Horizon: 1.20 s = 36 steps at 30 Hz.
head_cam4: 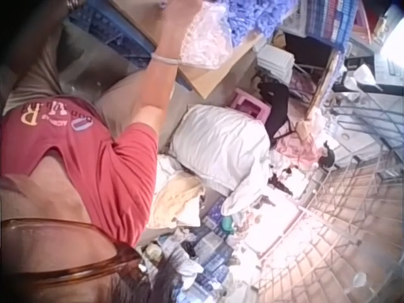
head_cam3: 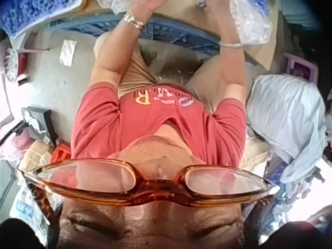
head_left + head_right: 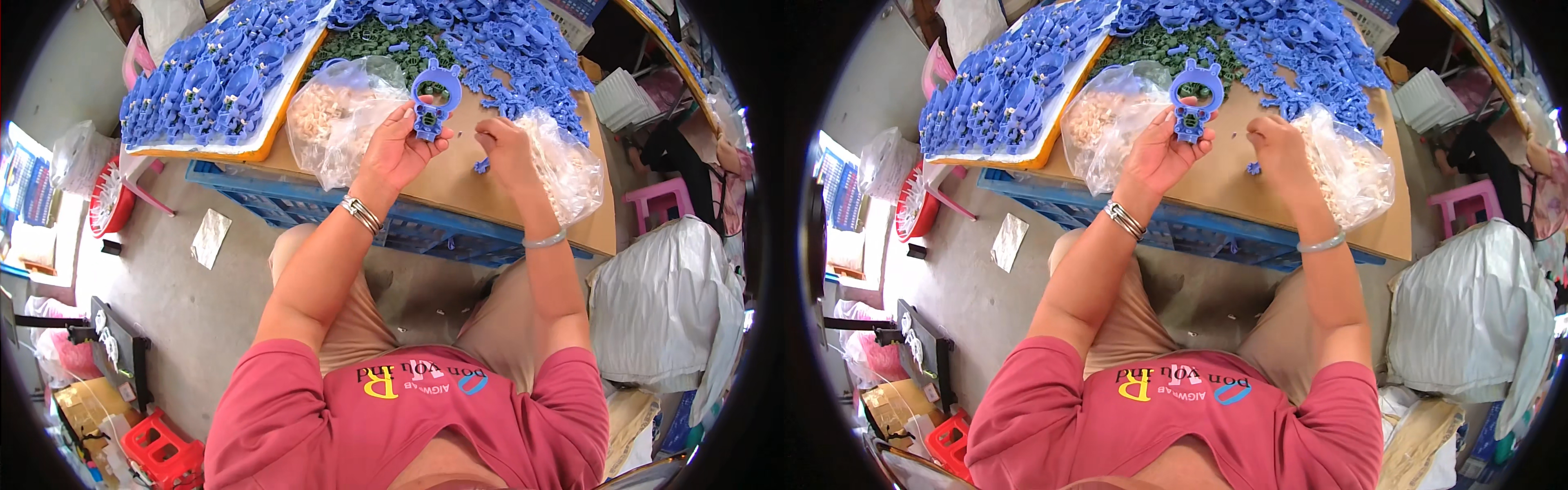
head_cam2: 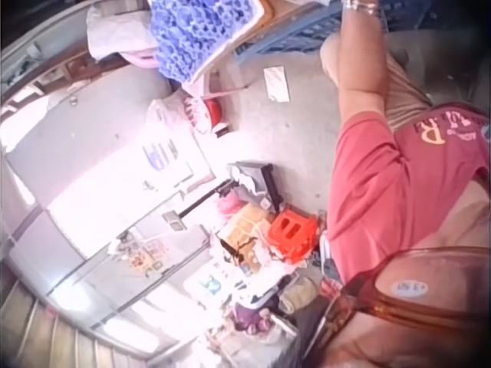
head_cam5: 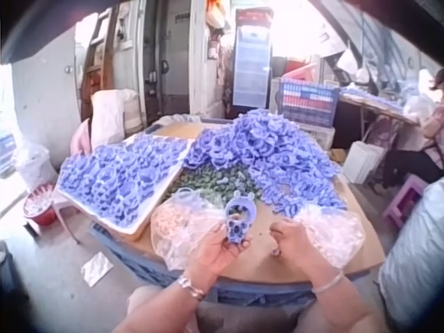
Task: Assembling blue plastic toy components by hand.
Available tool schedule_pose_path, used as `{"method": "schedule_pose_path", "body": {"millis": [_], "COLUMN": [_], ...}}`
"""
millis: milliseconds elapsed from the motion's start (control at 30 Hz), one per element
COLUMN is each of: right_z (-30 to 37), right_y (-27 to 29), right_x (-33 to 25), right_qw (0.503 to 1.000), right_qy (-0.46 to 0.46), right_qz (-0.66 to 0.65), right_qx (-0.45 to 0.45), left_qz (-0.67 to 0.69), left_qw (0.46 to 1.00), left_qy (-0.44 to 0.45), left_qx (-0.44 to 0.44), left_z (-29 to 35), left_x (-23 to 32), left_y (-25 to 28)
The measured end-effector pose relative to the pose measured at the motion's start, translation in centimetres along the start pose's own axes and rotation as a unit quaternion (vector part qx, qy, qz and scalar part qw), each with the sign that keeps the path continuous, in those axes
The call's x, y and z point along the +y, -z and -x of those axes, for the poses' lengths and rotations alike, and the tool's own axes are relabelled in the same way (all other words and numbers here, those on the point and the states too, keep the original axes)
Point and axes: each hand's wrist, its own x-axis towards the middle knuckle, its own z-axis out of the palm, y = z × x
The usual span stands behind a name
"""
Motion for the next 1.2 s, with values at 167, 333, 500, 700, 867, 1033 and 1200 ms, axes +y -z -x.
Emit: {"method": "schedule_pose_path", "body": {"millis": [167, 333, 500, 700, 867, 1033, 1200], "right_z": [0.4, 1.0, 0.9, 1.2, 1.3, 0.9, 0.4], "right_y": [1.6, 1.3, 0.7, 1.0, 0.7, 1.0, 2.1], "right_x": [-0.6, 0.2, 0.8, 0.2, 0.1, -0.6, -2.4], "right_qw": [0.965, 0.960, 0.927, 0.933, 0.986, 0.988, 0.974], "right_qy": [-0.170, -0.158, -0.163, -0.225, -0.077, -0.074, -0.117], "right_qz": [-0.201, -0.230, -0.337, -0.281, -0.143, -0.132, -0.191], "right_qx": [0.004, 0.013, 0.016, -0.025, -0.040, 0.002, 0.035], "left_qz": [-0.003, -0.016, -0.025, -0.029, -0.005, 0.023, 0.001], "left_qw": [1.000, 1.000, 1.000, 0.999, 0.999, 0.999, 0.999], "left_qy": [0.013, 0.021, 0.016, 0.012, 0.007, 0.002, 0.011], "left_qx": [0.004, 0.016, -0.004, 0.044, 0.035, 0.022, 0.038], "left_z": [-0.4, -0.9, -1.3, -1.7, -1.9, -1.7, -1.0], "left_x": [-1.0, -2.0, -2.2, -2.5, -2.4, -2.1, -2.3], "left_y": [-0.2, -0.3, 0.0, -0.9, -0.2, 0.2, -0.7]}}
